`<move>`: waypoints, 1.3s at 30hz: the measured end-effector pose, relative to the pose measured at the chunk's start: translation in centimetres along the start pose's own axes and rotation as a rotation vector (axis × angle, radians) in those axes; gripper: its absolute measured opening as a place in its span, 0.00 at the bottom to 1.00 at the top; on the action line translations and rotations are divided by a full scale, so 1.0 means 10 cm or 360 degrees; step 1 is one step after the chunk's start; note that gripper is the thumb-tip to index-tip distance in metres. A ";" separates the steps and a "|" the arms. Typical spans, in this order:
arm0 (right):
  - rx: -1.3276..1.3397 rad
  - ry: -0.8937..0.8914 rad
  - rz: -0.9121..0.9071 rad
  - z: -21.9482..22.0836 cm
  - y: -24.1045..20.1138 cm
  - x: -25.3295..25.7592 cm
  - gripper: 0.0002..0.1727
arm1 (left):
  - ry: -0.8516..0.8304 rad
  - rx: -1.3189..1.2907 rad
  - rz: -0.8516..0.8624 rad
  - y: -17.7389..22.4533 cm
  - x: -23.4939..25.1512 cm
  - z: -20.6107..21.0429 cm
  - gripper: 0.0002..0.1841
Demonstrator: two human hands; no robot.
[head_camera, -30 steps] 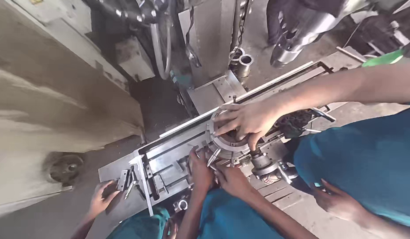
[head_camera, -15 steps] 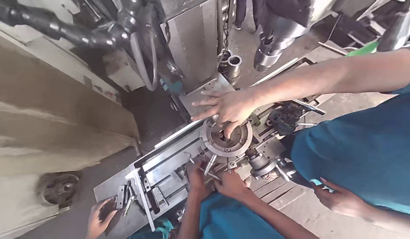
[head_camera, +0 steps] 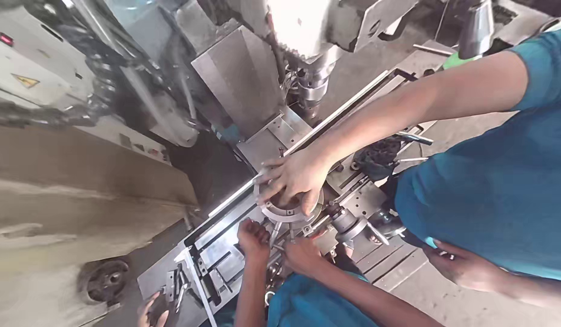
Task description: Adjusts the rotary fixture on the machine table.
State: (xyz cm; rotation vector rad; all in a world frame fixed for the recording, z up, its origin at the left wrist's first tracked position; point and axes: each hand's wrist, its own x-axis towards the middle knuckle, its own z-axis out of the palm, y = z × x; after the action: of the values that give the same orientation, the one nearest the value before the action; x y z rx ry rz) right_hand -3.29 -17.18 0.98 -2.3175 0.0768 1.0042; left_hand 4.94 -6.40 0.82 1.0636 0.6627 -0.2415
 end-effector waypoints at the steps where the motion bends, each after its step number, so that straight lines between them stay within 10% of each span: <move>1: -0.0011 0.0003 -0.0037 -0.01 -0.01 0.02 0.24 | 0.0029 0.0018 0.0009 0.00 0.00 0.01 0.25; 39: 0.0093 0.0349 -0.0524 0.37 0.32 0.35 0.22 | 0.0227 0.0421 0.0375 -0.07 -0.15 0.12 0.15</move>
State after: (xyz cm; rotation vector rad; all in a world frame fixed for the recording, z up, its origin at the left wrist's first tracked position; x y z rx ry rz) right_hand -4.10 -17.13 -4.95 -2.2821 -0.1807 0.5762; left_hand 3.86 -8.01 1.63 1.4114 0.6371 -0.0487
